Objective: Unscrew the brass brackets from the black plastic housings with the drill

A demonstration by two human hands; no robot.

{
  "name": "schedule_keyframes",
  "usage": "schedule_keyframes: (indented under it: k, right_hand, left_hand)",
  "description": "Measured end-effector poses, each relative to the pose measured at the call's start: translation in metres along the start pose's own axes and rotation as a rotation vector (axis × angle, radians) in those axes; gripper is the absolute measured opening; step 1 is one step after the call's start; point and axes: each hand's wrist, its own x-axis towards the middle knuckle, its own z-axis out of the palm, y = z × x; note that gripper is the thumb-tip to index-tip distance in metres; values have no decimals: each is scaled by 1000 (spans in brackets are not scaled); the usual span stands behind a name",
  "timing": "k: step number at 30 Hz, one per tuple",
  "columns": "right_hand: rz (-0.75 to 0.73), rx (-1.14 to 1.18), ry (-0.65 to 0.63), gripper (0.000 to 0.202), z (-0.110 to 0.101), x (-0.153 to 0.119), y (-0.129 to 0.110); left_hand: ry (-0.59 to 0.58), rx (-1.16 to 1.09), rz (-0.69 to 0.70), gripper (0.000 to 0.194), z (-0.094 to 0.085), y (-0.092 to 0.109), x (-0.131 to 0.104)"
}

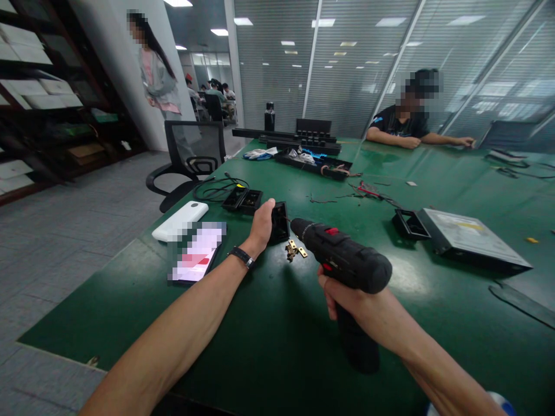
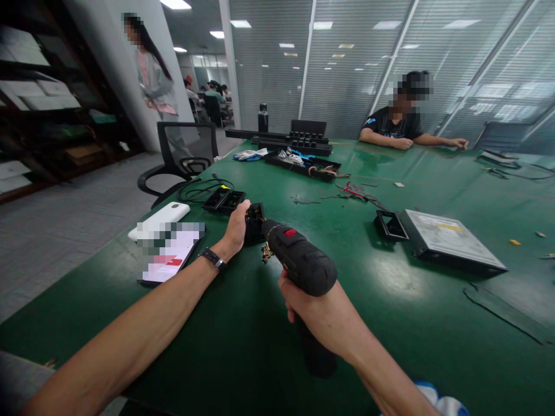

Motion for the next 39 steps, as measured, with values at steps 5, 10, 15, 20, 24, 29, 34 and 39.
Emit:
schedule_keyframes:
  k: [5, 10, 15, 20, 24, 29, 34, 39]
  right_hand:
    - [19, -1, 7, 21, 0, -1, -1]
    - [12, 9, -10, 20, 2, -1, -2]
    - [-1, -7, -12, 17, 1, -1, -4]
    - [-38, -2, -35, 15, -3, -2, -6]
    - [-31, 27, -35, 11, -2, -2, -5]
    - [-13, -7, -23, 16, -2, -2, -5]
    - [-28, -45, -15, 19, -5, -1, 1]
    - [-32, -53, 64, 28, -3, 5, 10]
  left_hand:
    - [-29, -30, -15, 45, -1, 0, 0]
    - [-25, -30, 0, 43, -2, 1, 0]
    - [-47, -21, 13, 44, -2, 0, 1]
    - [-41, -15, 27, 48, -2, -3, 3]
    - [-41, -20, 9, 47, -2, -4, 3]
    - [-25, -32, 10, 42, -2, -5, 3]
    - [-50, -36, 23, 40, -1, -7, 3]
    - [-40, 1, 37, 40, -1, -8, 4]
